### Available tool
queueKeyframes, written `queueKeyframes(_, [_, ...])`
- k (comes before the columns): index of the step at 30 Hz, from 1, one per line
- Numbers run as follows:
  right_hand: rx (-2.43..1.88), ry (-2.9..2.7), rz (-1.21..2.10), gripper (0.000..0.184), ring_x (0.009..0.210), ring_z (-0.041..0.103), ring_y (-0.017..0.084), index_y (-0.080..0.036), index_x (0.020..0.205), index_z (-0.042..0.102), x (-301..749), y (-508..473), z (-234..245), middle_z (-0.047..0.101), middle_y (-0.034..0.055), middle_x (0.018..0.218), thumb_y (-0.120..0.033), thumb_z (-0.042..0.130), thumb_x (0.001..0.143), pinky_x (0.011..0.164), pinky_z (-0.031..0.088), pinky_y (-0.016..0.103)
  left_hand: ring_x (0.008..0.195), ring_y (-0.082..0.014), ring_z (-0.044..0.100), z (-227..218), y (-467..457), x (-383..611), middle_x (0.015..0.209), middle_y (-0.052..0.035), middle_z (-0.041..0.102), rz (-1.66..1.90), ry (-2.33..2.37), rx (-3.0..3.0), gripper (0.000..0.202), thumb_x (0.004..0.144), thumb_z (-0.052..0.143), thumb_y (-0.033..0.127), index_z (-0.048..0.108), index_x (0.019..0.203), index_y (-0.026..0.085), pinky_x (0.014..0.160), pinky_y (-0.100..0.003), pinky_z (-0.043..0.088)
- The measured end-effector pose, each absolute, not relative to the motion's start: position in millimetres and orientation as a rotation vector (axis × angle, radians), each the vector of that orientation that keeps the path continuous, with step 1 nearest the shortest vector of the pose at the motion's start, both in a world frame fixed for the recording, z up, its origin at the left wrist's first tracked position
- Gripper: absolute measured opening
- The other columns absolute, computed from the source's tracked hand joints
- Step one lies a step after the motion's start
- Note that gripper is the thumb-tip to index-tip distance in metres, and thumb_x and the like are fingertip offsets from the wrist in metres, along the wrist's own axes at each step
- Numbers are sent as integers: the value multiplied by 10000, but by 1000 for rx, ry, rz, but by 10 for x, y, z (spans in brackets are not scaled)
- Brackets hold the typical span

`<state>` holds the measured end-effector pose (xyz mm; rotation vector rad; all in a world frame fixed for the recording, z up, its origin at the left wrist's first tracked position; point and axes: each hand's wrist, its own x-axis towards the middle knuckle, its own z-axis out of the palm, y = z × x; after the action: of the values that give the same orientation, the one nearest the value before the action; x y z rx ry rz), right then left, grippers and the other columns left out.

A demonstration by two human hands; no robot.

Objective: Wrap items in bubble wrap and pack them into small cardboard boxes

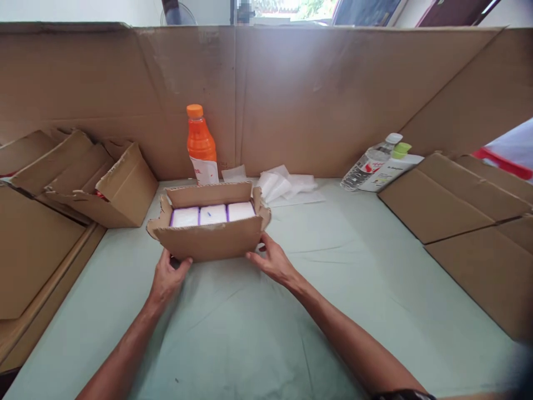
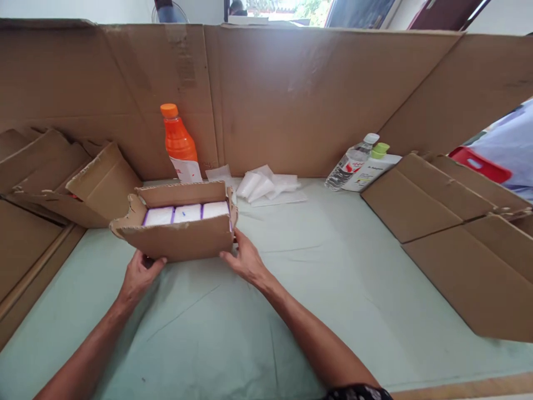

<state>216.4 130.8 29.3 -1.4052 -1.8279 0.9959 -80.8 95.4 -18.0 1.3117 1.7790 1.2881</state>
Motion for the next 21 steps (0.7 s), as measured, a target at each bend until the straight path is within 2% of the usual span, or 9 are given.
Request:
queueKeyframes(5, [-1217, -1797, 1041, 730, 1133, 609, 294, -177, 1450, 457, 1777, 1840, 136, 612, 142, 1374, -359, 622, 762, 916, 521, 443, 798, -178, 578, -186, 1528, -1054, 867, -10, 609, 1343, 1787, 1314, 436, 673, 710, 428, 559, 995, 176, 724, -288, 471])
queueKeyframes(10, [-1235, -1788, 1022, 745, 1141, 626, 291, -174, 1481, 433, 1753, 2256, 19, 613, 133, 1393, -335, 615, 777, 878, 545, 427, 877, -183, 604, -278, 1904, -1099, 933, -24, 624, 1432, 1738, 1342, 448, 681, 725, 404, 563, 1034, 180, 804, -303, 497])
queueKeyframes(12, [-1275, -1850, 899, 694, 1196, 607, 296, -172, 1464, 466, 1860, 2369, -30, 601, 136, 1416, -293, 594, 793, 930, 530, 449, 856, -182, 612, -335, 1953, -1093, 911, -24, 625, 1465, 1735, 1329, 425, 688, 727, 398, 570, 1016, 178, 801, -312, 513])
queueKeyframes(15, [-1399, -1986, 504, 646, 1346, 499, 324, -160, 1425, 532, 2027, 2548, -88, 544, 154, 1486, -177, 585, 781, 1083, 419, 513, 853, -185, 629, -410, 1949, -1075, 902, -29, 628, 1499, 1749, 1307, 416, 705, 712, 385, 573, 1036, 174, 823, -332, 533])
queueKeyframes(17, [-1466, -2069, 309, 624, 1378, 461, 346, -165, 1370, 594, 2072, 2698, -101, 519, 163, 1510, -102, 606, 750, 1096, 384, 536, 880, -194, 642, -435, 1948, -1062, 927, -42, 638, 1530, 1777, 1295, 445, 702, 713, 356, 576, 1080, 165, 863, -357, 542])
queueKeyframes(19, [-1491, -2103, 245, 458, 1344, 496, 348, -174, 1199, 699, 2064, 2835, -84, 580, 158, 1453, -73, 616, 759, 1064, 403, 522, 926, -209, 656, -443, 1960, -1054, 980, -68, 655, 1575, 1786, 1281, 496, 694, 718, 323, 573, 1138, 154, 904, -385, 546])
queueKeyframes(21, [-1493, -2068, 233, 245, 1280, 557, 324, -184, 1007, 742, 2061, 2887, -30, 669, 140, 1338, -101, 599, 828, 1040, 423, 496, 1007, -228, 664, -442, 1950, -1049, 1075, -107, 660, 1617, 1763, 1269, 559, 705, 709, 300, 552, 1218, 146, 957, -410, 540])
